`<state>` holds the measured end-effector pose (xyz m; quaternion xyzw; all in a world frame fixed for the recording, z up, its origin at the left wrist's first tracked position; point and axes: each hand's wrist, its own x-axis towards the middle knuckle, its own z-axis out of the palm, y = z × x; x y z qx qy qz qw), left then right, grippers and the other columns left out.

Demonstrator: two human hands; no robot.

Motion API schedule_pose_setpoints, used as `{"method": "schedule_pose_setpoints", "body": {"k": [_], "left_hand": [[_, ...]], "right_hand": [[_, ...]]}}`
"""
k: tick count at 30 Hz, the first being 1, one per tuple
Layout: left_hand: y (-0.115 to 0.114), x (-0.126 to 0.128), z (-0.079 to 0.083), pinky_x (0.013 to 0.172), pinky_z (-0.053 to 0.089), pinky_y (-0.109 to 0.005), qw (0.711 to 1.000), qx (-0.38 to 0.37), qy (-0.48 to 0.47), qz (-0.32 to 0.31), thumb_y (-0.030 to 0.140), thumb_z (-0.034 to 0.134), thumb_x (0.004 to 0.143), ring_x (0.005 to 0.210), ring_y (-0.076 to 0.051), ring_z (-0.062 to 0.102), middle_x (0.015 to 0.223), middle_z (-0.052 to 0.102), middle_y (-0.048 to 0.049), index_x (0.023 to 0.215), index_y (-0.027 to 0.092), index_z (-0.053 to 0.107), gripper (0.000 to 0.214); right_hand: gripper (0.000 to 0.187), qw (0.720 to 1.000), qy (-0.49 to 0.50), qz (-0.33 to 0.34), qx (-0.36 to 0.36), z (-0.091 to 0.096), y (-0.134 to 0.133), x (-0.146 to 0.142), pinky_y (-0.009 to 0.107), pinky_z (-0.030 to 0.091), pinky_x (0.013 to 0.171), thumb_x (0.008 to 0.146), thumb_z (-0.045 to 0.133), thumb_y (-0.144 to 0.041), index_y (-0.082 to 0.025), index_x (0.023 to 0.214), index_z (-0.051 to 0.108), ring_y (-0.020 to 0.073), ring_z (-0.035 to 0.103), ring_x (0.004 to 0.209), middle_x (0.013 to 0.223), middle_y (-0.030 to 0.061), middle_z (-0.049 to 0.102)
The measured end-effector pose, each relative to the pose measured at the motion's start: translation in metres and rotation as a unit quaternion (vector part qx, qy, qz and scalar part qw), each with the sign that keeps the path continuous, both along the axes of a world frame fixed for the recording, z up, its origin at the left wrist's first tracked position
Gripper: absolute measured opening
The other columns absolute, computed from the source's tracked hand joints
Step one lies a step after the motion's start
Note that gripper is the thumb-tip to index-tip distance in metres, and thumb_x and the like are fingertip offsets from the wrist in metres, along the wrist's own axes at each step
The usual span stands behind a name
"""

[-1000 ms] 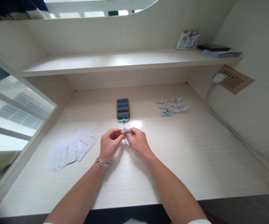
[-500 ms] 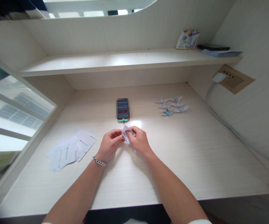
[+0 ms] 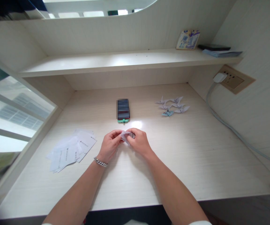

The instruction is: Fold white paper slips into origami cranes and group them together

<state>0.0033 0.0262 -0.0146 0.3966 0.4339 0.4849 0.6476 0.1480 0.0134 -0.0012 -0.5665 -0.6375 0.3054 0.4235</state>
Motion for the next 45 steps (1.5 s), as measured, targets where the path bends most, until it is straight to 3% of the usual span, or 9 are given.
{"method": "schedule_pose_setpoints", "body": {"k": [10,20,28,35,40,45], "left_hand": [[-0.0014,0.0003,0.0014,0.062,0.048,-0.023,1.000,-0.023,-0.015,-0.013,0.029,0.073,0.066,0.070,-0.012,0.058,0.080,0.065,-0.0061,0.085,0.011,0.067,0.026],[-0.0022,-0.0032,0.0081,0.071,0.050,-0.029,0.997,-0.040,-0.040,-0.059,0.015,0.073,0.062,0.075,-0.015,0.062,0.084,0.067,-0.0064,0.086,0.012,0.067,0.025],[-0.0035,0.0032,0.0019,0.066,0.049,-0.025,0.999,-0.022,-0.038,-0.018,0.026,0.071,0.068,0.071,-0.012,0.059,0.083,0.067,-0.0054,0.087,0.013,0.067,0.023],[-0.0049,0.0030,0.0012,0.067,0.049,-0.025,0.998,-0.028,-0.049,-0.019,0.028,0.073,0.067,0.073,-0.012,0.059,0.083,0.066,-0.0056,0.087,0.013,0.067,0.026],[-0.0038,0.0013,0.0010,0.067,0.049,-0.025,0.999,-0.017,-0.037,-0.021,0.027,0.074,0.066,0.072,-0.012,0.059,0.082,0.066,-0.0062,0.087,0.012,0.066,0.027],[-0.0019,-0.0007,0.0016,0.064,0.049,-0.024,0.999,-0.013,-0.030,-0.007,0.029,0.072,0.068,0.070,-0.012,0.059,0.079,0.065,-0.0046,0.085,0.013,0.066,0.025]], "right_hand": [[0.015,1.000,-0.006,-0.003,-0.004,0.0030,-0.0018,-0.0023,0.023,0.039,0.061,0.076,0.055,-0.024,-0.018,0.082,0.068,0.0130,0.056,0.064,0.072,-0.0004,0.065],[0.015,0.999,0.035,-0.021,-0.027,-0.0005,-0.0005,0.0008,0.025,0.042,0.064,0.075,0.058,-0.027,-0.019,0.082,0.069,0.0152,0.059,0.069,0.076,0.0009,0.068],[0.017,0.992,0.111,-0.016,-0.058,-0.0001,0.0010,-0.0007,0.028,0.044,0.065,0.073,0.059,-0.029,-0.016,0.080,0.068,0.0178,0.061,0.071,0.077,0.0035,0.069],[0.017,0.994,0.094,-0.017,-0.045,0.0021,0.0002,-0.0008,0.028,0.044,0.063,0.074,0.058,-0.029,-0.016,0.079,0.067,0.0176,0.059,0.069,0.075,0.0034,0.067],[0.017,0.991,0.116,0.030,-0.065,0.0028,0.0032,0.0028,0.029,0.044,0.062,0.073,0.060,-0.029,-0.016,0.080,0.068,0.0182,0.059,0.069,0.075,0.0041,0.067],[0.027,0.956,0.244,0.107,-0.121,-0.0011,0.0067,0.0063,0.030,0.047,0.067,0.075,0.060,-0.034,-0.016,0.092,0.069,0.0190,0.061,0.074,0.080,0.0050,0.068]]}}
